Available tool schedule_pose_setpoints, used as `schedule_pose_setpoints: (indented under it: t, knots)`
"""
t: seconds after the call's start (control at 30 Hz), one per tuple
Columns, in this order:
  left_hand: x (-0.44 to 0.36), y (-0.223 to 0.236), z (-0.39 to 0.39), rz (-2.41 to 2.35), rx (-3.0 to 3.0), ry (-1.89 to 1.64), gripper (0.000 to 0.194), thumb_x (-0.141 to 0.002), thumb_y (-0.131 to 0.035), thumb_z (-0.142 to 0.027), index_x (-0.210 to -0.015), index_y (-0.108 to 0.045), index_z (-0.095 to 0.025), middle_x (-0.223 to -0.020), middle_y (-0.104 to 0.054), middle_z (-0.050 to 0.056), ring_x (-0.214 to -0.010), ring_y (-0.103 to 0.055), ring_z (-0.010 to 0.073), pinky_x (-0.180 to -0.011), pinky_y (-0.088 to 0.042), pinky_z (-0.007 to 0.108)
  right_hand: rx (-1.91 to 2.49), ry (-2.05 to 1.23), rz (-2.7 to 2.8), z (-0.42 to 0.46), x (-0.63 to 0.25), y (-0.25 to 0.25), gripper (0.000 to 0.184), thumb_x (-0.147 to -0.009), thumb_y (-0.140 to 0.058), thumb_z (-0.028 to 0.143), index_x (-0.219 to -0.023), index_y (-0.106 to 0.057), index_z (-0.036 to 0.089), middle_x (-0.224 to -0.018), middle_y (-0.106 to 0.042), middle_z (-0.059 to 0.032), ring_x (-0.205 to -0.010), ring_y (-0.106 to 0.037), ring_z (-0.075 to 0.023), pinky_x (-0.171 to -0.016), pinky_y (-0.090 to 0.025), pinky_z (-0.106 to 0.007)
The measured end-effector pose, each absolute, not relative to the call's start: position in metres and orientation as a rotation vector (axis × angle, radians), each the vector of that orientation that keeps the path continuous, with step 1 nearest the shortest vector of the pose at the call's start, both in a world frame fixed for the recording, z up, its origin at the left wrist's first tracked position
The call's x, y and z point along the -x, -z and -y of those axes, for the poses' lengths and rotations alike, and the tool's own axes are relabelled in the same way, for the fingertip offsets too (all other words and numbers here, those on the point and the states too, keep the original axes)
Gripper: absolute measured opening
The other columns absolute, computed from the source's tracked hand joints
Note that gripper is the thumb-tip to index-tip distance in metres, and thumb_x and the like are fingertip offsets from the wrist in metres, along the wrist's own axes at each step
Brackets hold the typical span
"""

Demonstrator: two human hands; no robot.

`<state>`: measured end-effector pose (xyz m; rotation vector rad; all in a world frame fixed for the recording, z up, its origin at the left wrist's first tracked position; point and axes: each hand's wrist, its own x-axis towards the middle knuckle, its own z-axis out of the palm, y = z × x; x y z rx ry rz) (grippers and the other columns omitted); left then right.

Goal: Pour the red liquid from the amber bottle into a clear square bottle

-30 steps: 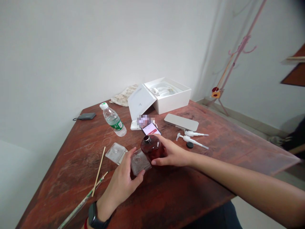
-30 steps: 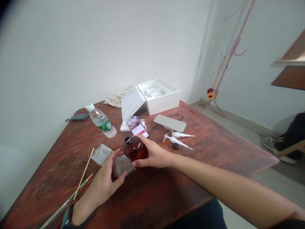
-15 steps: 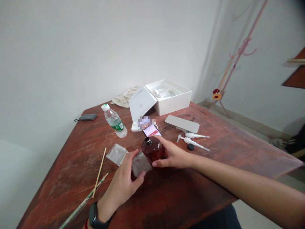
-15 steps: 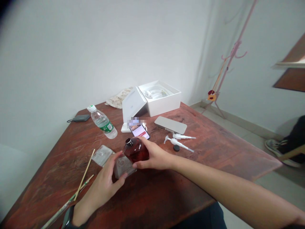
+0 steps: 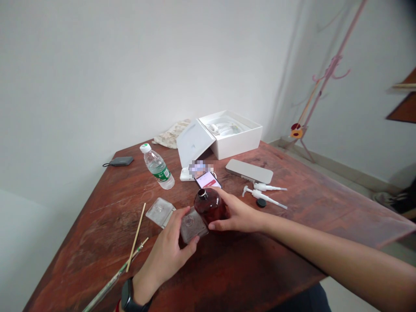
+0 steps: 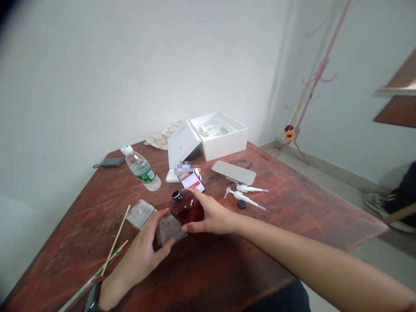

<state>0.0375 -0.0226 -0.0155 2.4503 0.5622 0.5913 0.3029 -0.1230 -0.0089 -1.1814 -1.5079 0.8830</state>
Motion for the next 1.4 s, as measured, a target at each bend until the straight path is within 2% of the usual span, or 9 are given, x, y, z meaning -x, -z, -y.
schedule_pose_setpoints:
  t: [0.4,1.4]
  knots:
    - [-0.041,0.0082,0.025,-0.552,-2.449,-0.591,0.061,-0.098,-0.068,-0.027,-0.155,-0.045,-0.026,-0.146,-0.066,0.014,-0.132,-0.068,0.0343,-0.113,-0.057,0.054,1.209,-0.881,1.518,0.1223,-0.3033,0.01,0.098,-0.077,-0.097,0.048,-0.156,-0.047,0.019,-0.151,-0.067,-0.0191,-0.138,-0.066,-0.0389,-0.122,-0.049,-0.057]
    - [-0.0398,0.0055,0.0254,-0.57,-2.424,-0.572,0.062,-0.096,-0.069,-0.029,-0.154,-0.047,-0.025,-0.146,-0.066,0.015,-0.133,-0.068,0.0348,-0.115,-0.055,0.054,1.18,-0.897,1.518,0.1229,-0.3028,0.0084,0.093,-0.079,-0.097,0.044,-0.155,-0.048,0.021,-0.148,-0.069,-0.0161,-0.137,-0.067,-0.0367,-0.121,-0.05,-0.055]
